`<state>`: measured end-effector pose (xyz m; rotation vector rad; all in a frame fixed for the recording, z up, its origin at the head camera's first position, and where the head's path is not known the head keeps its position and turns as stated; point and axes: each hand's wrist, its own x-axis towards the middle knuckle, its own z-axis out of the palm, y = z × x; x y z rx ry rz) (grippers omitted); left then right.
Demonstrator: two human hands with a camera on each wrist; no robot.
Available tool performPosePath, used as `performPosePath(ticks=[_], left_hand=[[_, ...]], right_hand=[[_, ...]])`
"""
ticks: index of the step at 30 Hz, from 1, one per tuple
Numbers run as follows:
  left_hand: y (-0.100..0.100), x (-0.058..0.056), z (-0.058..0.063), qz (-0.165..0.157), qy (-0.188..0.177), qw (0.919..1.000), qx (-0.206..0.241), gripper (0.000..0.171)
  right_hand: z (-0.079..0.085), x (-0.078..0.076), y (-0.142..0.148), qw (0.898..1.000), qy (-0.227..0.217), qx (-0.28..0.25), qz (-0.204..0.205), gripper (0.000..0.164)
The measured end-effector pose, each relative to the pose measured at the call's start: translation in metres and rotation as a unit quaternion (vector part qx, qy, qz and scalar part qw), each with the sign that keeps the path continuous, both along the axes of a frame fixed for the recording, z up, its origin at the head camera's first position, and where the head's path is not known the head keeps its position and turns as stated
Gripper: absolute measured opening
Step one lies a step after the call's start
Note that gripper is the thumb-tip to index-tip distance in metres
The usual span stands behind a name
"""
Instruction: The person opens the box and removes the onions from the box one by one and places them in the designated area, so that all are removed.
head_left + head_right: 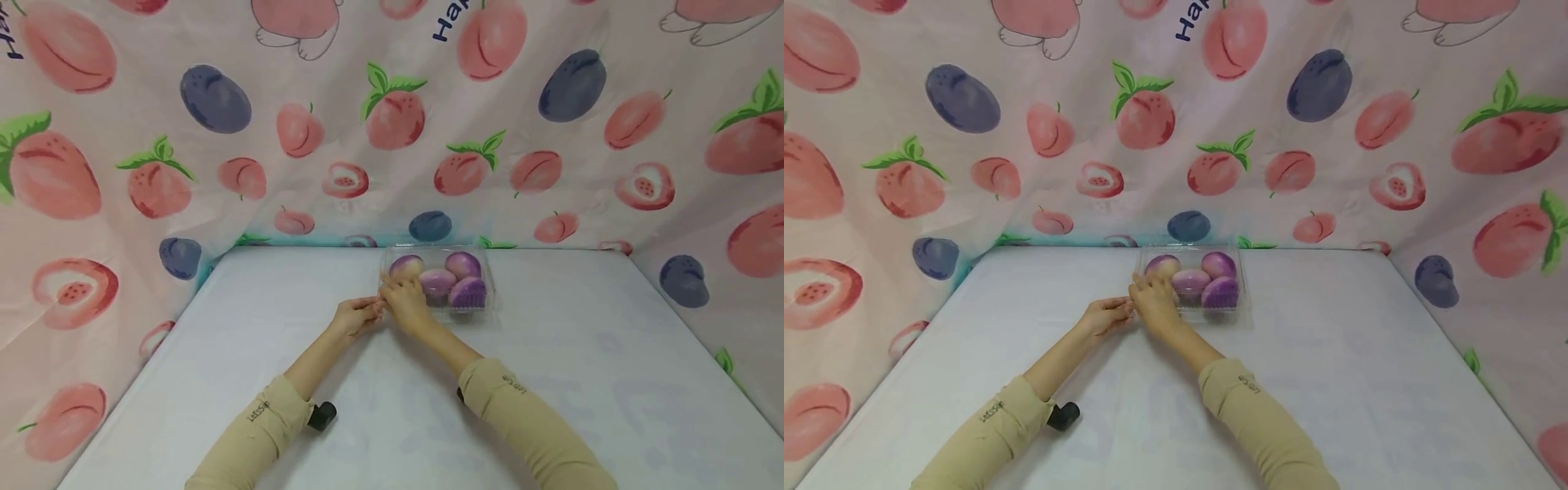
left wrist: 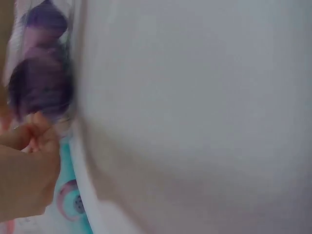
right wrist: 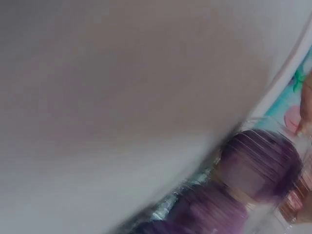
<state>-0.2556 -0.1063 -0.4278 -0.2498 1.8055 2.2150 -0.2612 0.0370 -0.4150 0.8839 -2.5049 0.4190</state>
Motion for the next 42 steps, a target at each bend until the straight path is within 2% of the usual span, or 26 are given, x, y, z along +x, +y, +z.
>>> performPosePath(ticks=[5,12,15,22,31,39,42], left_hand=[[0.002,0.0,0.002,0.009,-0.005,0.9997,-0.024,0.036],[0.0,0.0,0.007,-0.005,0.0,0.9991,-0.042,0.036],[0.0,0.0,0.008,-0.004,-0.003,0.9989,-0.046,0.036],[0.002,0.002,0.009,0.003,0.003,0.998,-0.062,0.033],[0.003,0.003,0.01,0.001,-0.002,0.9984,-0.056,0.033],[-0.002,0.005,0.008,-0.015,-0.006,0.9993,-0.034,0.036],[-0.002,0.004,0.008,-0.012,-0.011,0.9993,-0.034,0.037]], right_hand=[[-0.002,-0.002,-0.001,1.0,0.019,0.002,-0.008,0.019],[0.008,0.0,0.002,0.999,-0.041,-0.003,0.002,0.017],[0.012,0.0,0.004,0.999,-0.044,-0.002,0.009,0.018],[0.009,0.004,0.009,0.999,-0.004,0.006,0.033,0.017],[0.005,0.007,0.022,0.997,0.04,0.038,0.051,0.018],[0.0,0.021,0.042,0.988,0.123,0.078,0.04,0.03],[0.001,0.027,0.053,0.986,0.137,0.089,0.043,0.031]])
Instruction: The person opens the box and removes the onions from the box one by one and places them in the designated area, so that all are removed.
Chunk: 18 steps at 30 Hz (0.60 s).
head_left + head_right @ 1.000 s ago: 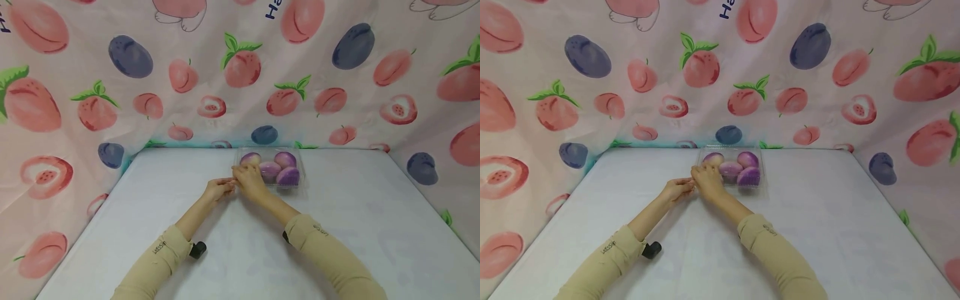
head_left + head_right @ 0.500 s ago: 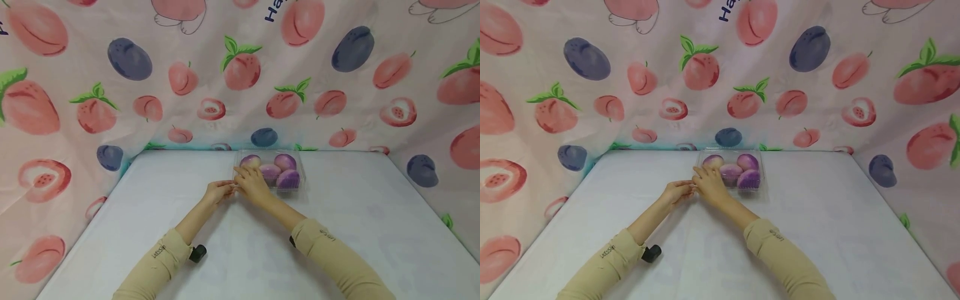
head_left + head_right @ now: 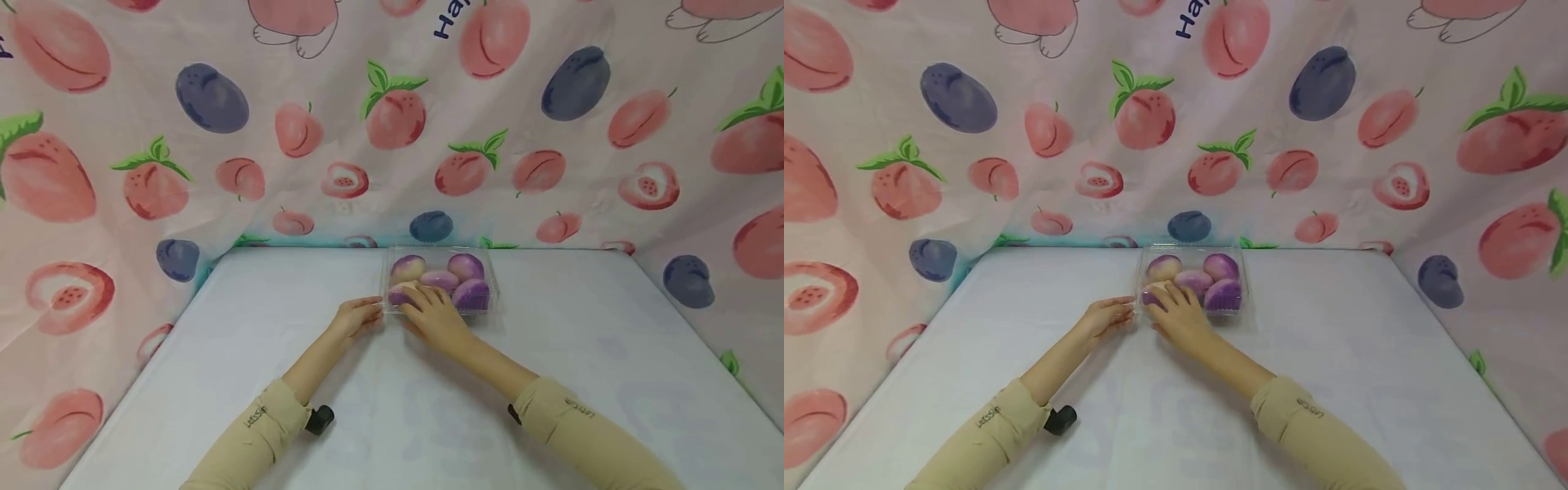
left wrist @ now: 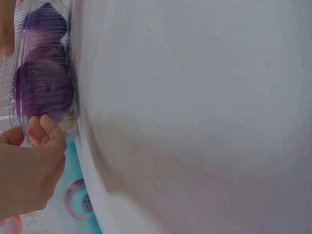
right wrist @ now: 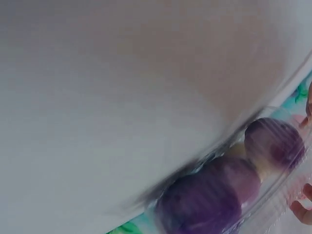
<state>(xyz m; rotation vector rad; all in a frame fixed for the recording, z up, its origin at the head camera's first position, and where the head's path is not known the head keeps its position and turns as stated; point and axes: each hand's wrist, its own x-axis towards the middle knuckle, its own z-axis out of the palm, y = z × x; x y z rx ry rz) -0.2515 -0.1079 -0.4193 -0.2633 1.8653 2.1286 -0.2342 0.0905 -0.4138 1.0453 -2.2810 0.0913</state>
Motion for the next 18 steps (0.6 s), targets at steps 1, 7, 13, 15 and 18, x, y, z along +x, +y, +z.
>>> performPosePath(ticks=[1,7,13,15,18], left_hand=[[0.001,0.0,0.0,0.003,-0.003,1.0,-0.002,0.037],[0.005,0.005,0.0,-0.018,-0.025,0.9992,-0.025,0.042],[0.007,0.013,0.0,-0.052,-0.032,0.9977,-0.032,0.044],[0.007,0.016,0.0,-0.046,-0.038,0.9977,-0.032,0.044],[0.008,0.02,0.0,-0.041,-0.047,0.9976,-0.029,0.042]], right_hand=[[0.001,0.001,0.005,1.0,0.001,0.004,0.004,0.032],[0.01,0.0,0.036,0.997,0.066,-0.009,0.029,0.046],[0.022,-0.001,0.065,0.996,0.058,-0.05,0.036,0.042],[0.022,0.0,0.074,0.997,0.041,-0.063,0.029,0.035],[0.021,0.002,0.088,0.996,0.021,-0.083,0.01,0.046]])
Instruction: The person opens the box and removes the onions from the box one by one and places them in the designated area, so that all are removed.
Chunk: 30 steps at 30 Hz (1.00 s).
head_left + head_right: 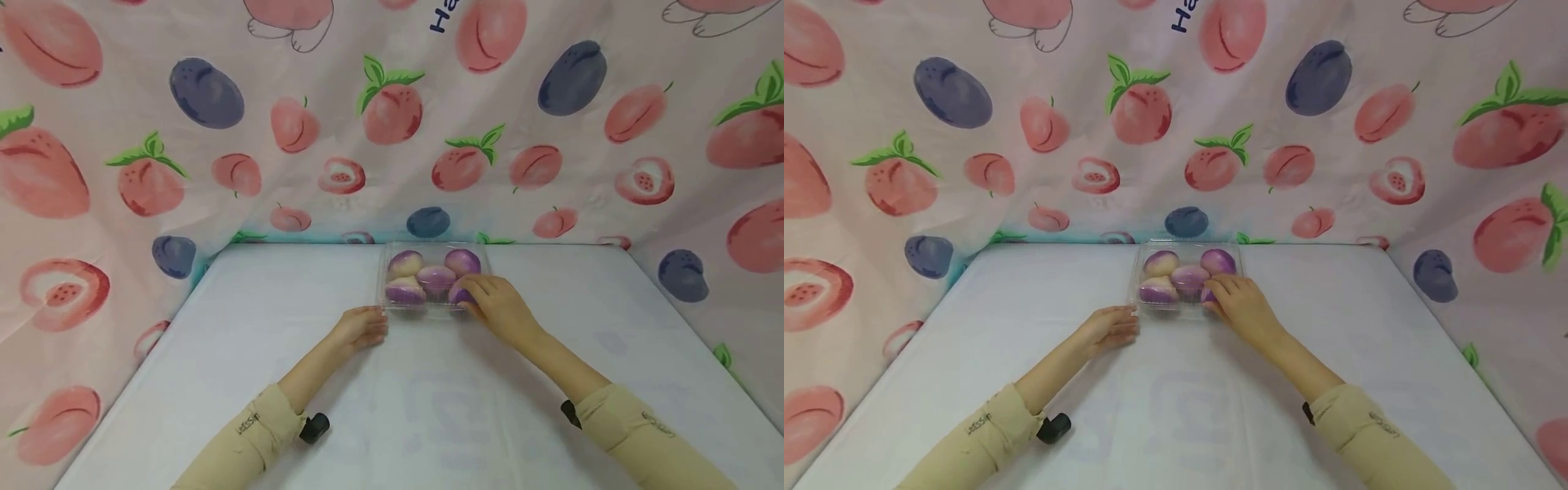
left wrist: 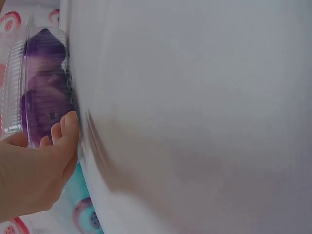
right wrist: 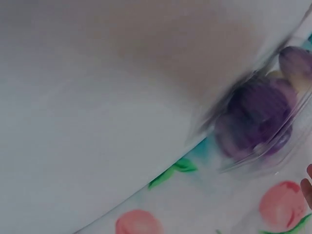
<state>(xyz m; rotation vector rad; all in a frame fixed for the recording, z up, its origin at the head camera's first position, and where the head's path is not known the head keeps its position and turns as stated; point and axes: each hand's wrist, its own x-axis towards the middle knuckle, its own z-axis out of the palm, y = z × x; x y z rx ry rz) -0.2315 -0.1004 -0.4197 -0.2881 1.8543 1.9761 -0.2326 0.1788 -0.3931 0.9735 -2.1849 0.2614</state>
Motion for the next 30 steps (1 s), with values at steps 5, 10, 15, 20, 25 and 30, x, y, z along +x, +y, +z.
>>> performPosePath(ticks=[5,10,15,20,25,30], left_hand=[[0.006,0.002,0.001,0.004,-0.002,1.0,-0.003,0.038],[0.025,0.003,0.0,-0.003,-0.005,1.0,0.0,0.036],[0.044,0.005,-0.002,-0.012,-0.001,0.9999,0.002,0.035],[0.062,0.005,-0.008,-0.004,-0.014,0.9997,0.021,0.038],[0.078,0.005,-0.01,-0.014,-0.019,0.9991,0.036,0.04],[0.094,0.006,-0.009,-0.015,-0.023,0.9988,0.041,0.037]], right_hand=[[-0.004,-0.003,0.021,0.999,-0.024,-0.028,-0.031,0.03],[-0.01,-0.005,0.041,0.997,-0.059,-0.033,-0.048,0.032],[-0.016,-0.005,0.055,0.996,-0.07,-0.025,-0.043,0.035],[-0.021,-0.008,0.058,0.995,-0.099,-0.027,-0.021,0.039],[-0.024,-0.011,0.054,0.985,-0.161,-0.038,-0.045,0.035],[-0.026,-0.011,0.054,0.97,-0.223,-0.055,-0.079,0.032]])
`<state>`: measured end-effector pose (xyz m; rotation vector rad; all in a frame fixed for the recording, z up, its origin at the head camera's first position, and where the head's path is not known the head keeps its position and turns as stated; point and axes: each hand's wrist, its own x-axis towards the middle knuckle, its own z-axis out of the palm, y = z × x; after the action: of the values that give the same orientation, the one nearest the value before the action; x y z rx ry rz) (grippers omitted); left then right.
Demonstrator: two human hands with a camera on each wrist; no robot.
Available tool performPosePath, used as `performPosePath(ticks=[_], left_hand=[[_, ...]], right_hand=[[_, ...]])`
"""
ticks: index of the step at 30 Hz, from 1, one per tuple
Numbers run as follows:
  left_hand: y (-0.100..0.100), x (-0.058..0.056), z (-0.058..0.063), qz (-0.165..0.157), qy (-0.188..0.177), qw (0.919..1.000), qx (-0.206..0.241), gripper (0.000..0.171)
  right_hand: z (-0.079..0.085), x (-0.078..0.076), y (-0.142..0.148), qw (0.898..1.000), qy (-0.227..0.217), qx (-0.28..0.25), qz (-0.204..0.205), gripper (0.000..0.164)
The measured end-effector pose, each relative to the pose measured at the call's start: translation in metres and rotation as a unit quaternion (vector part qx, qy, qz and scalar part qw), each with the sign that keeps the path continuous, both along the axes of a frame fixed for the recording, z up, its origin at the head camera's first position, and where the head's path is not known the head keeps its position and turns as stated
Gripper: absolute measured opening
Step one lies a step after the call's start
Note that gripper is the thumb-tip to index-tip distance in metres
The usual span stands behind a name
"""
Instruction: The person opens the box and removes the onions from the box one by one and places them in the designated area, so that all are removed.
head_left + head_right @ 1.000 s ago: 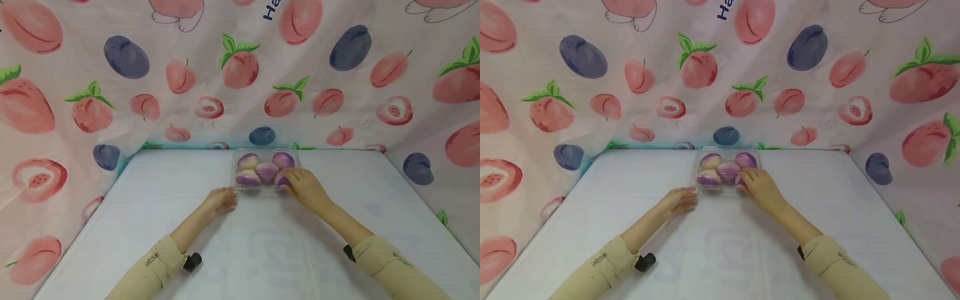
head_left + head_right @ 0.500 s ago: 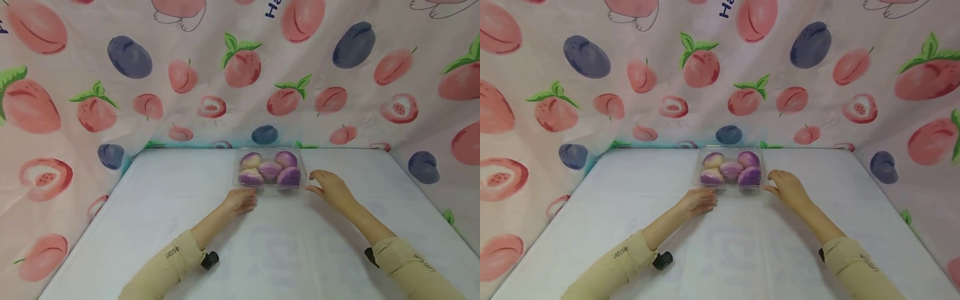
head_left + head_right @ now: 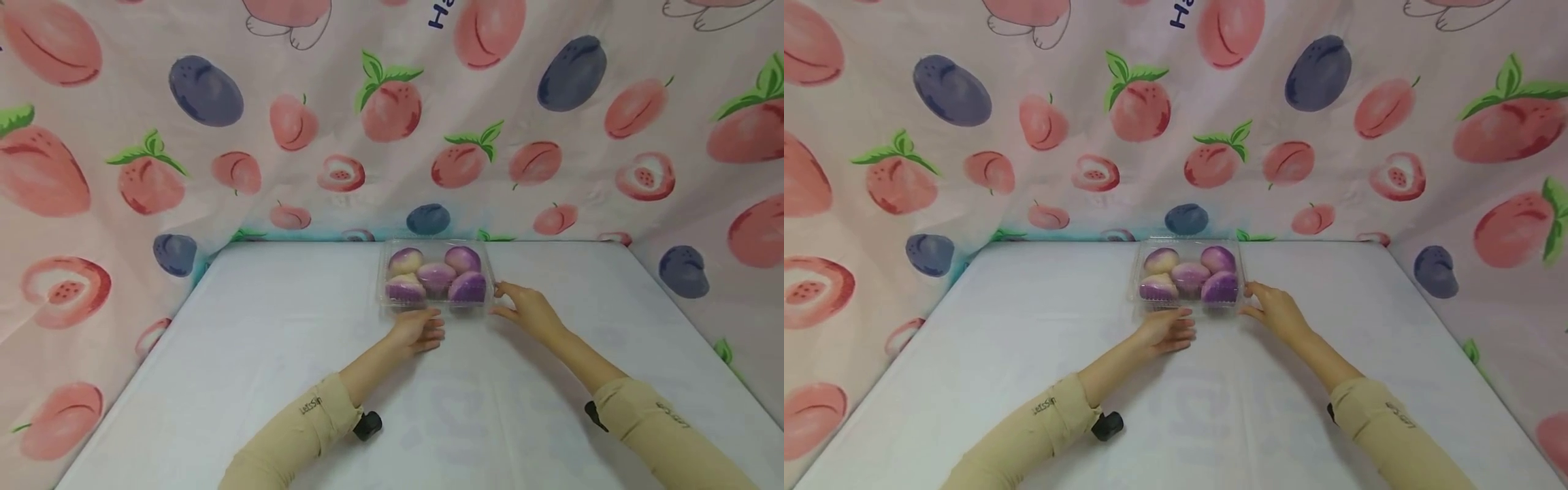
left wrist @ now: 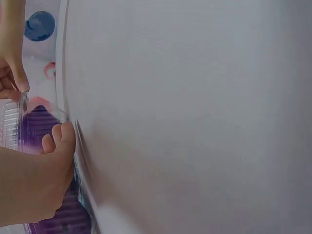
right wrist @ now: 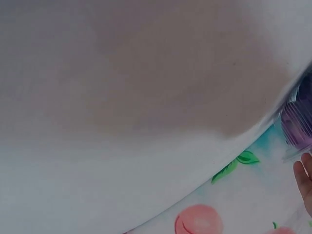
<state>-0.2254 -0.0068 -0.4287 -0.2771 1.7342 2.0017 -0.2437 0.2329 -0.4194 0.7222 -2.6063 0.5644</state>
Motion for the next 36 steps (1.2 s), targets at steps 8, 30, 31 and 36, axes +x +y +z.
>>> performPosePath(ticks=[8,30,31,36], left_hand=[[0.018,-0.007,-0.007,-0.004,0.014,0.998,0.061,0.039],[0.04,-0.018,-0.008,0.066,-0.029,0.9915,0.108,0.027],[0.039,-0.018,-0.008,0.069,-0.027,0.9913,0.108,0.027],[0.039,-0.014,-0.007,0.08,-0.011,0.991,0.107,0.023]], right_hand=[[0.003,-0.005,0.001,0.998,-0.041,-0.052,0.011,0.019],[-0.016,-0.011,-0.009,0.97,0.217,-0.015,0.112,0.026],[-0.016,-0.012,-0.01,0.969,0.218,-0.015,0.117,0.024],[-0.009,-0.019,-0.011,0.971,0.197,-0.008,0.138,0.019]])
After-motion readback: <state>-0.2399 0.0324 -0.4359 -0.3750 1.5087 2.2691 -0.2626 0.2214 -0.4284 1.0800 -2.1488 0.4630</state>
